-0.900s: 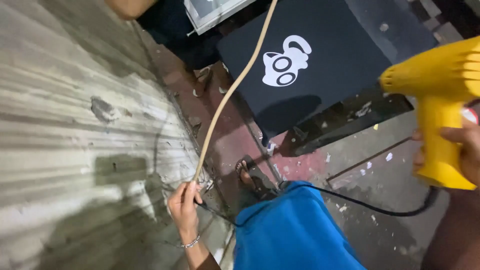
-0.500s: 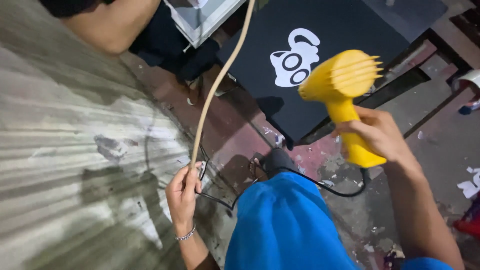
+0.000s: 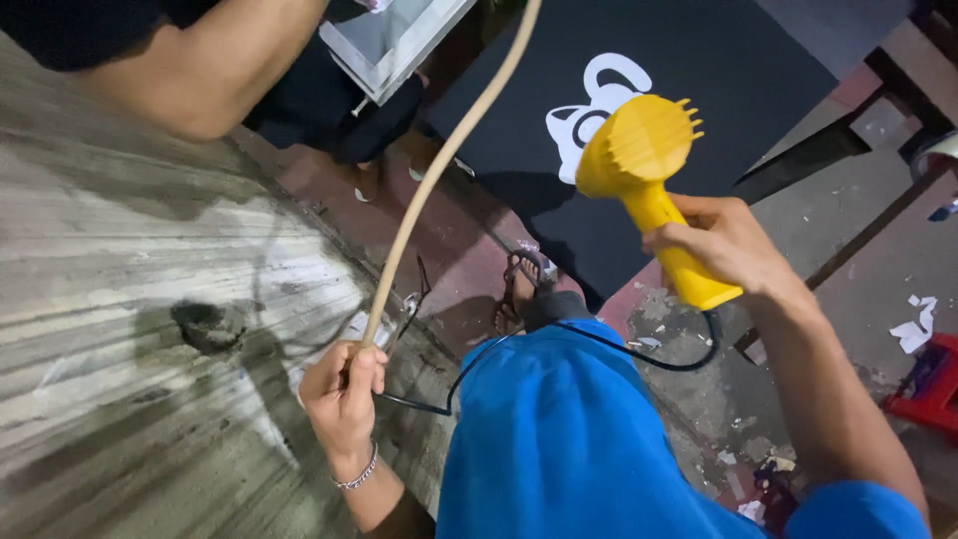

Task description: The person uses a yellow heat gun to dry a white graphic on a black t-shirt. Another person is seen in the background performing screen printing on a separate t-shirt.

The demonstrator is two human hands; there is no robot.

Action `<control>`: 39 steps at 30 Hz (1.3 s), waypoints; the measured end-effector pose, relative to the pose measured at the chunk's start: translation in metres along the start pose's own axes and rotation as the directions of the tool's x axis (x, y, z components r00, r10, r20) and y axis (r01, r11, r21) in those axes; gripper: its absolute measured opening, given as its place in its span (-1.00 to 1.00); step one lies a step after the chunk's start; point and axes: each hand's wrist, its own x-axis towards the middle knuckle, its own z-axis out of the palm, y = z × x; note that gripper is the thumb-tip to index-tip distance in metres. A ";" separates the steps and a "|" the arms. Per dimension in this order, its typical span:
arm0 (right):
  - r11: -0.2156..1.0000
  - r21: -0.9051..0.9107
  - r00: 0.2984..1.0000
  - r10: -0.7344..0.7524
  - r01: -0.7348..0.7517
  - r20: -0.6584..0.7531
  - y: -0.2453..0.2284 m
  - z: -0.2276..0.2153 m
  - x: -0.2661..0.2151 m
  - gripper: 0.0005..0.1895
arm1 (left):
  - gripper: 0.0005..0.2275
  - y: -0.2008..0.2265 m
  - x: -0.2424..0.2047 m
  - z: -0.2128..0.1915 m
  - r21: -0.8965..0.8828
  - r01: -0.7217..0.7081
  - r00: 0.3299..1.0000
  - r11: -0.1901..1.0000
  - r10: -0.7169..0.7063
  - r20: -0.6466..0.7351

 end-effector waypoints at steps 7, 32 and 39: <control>0.988 -0.154 0.997 -0.040 0.030 -0.060 -0.008 -0.013 0.008 -0.38 | -0.68 0.003 0.027 0.014 -0.031 0.042 0.999 0.999 -0.043 -0.008; 0.982 -0.043 0.971 0.175 -0.184 -0.162 -0.019 0.001 0.003 -0.34 | -0.76 0.002 0.158 0.033 -0.079 0.048 0.846 0.996 0.001 0.533; 0.984 0.026 0.945 0.176 -0.176 -0.276 -0.015 0.014 0.011 -0.35 | -0.76 -0.003 0.187 0.034 -0.110 0.084 0.782 0.990 0.003 0.623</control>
